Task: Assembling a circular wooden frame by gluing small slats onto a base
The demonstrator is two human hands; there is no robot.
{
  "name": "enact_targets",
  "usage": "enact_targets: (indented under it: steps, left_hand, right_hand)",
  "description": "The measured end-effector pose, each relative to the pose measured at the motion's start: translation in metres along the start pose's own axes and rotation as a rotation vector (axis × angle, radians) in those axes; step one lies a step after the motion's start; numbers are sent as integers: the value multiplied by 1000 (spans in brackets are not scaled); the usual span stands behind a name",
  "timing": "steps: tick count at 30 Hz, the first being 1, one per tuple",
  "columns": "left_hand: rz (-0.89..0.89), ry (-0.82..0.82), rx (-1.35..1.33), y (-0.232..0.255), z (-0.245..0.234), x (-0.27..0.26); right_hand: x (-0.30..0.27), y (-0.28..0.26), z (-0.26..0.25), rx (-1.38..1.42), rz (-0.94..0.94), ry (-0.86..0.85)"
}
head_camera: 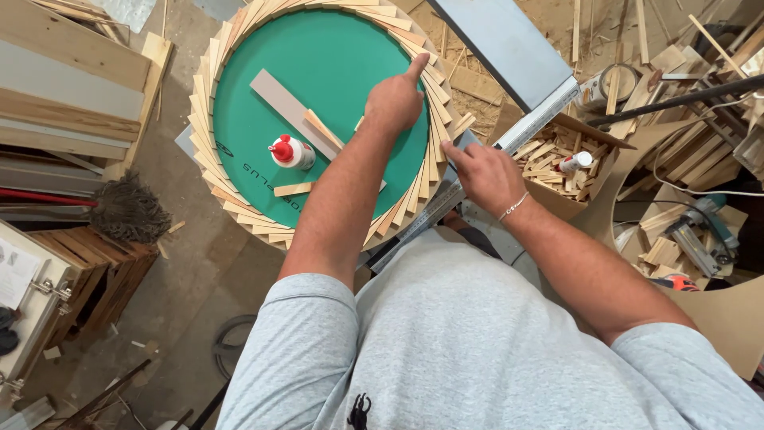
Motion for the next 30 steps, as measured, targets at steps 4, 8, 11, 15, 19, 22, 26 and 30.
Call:
enact_targets:
  steps: [4,8,11,15,19,22,26,30]
  left_hand:
    - [9,12,10,0,1,0]
    - [-8,2,18,3,-3,-4]
    - [-1,10,33,1,3,1]
    - [-11,7,11,4,-3,-6]
    - [-5,11,10,0,3,0]
    - [5,29,2,-1,3,1]
    - [4,36,-24,0,1,0]
    - [3,34,-1,-2,5,3]
  right_hand:
    - [-15,-10,5,7,-32,78]
    - [-24,-12,12,-6,-51,137]
    - [-25,-13,15,-9,-32,109]
    - [-28,-23,7,6,-61,107]
    - [-40,-42,9,43,-114,32]
    - [-49,-56,6,114,-147,41]
    - [-61,-62,29,180,-152,26]
    - [-62,-62,28,194,-140,8]
Point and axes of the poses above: each hand's wrist, its own x-axis towards the middle knuckle, its own z-axis out of the palm, y = z × x, the point moved 6 cm from there along x, towards the middle knuckle, and after that the axes turned 2 degrees about z, right-handed, at the moved point
